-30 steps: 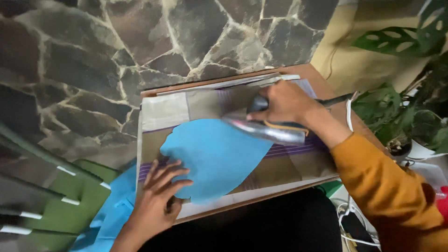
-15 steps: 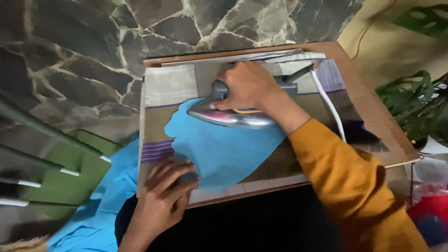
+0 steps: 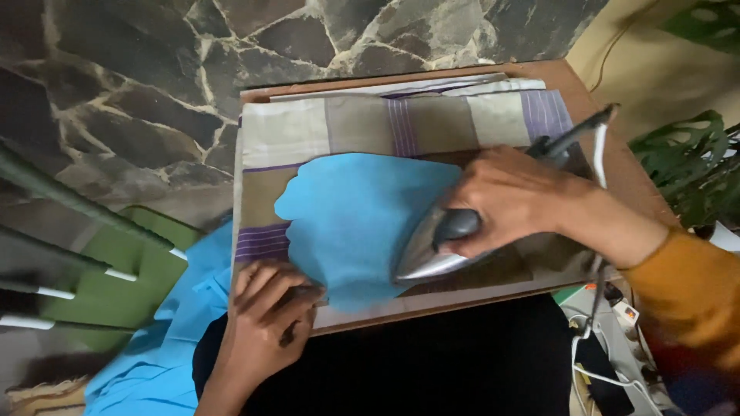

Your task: Ironing small heart-shaped blue fabric pieces on a portable ironing board.

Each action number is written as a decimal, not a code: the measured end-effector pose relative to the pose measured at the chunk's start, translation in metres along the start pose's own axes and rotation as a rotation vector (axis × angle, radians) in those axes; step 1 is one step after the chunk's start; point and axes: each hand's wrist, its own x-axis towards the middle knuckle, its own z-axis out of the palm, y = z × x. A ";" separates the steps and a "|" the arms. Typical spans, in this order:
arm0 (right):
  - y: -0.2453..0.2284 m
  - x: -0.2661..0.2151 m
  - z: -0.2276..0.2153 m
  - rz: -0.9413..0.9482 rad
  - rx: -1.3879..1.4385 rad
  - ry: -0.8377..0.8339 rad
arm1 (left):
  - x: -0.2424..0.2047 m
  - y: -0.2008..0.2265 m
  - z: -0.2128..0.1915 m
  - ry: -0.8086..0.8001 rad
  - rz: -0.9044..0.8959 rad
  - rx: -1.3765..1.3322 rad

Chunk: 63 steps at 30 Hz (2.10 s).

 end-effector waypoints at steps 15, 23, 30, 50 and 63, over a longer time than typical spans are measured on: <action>-0.004 -0.009 0.009 -0.001 -0.007 -0.063 | -0.003 -0.002 0.001 -0.005 -0.013 -0.001; 0.031 -0.007 0.002 0.245 -0.135 -0.103 | -0.008 -0.006 0.003 -0.009 -0.018 0.003; -0.006 -0.006 0.002 -0.072 -0.001 0.103 | -0.003 -0.003 0.000 -0.005 -0.034 -0.015; 0.001 0.005 0.011 -0.078 -0.037 0.030 | -0.006 -0.005 0.002 -0.009 -0.038 0.000; -0.027 0.028 0.005 0.068 -0.099 0.058 | -0.005 -0.004 -0.007 0.277 -0.101 -0.142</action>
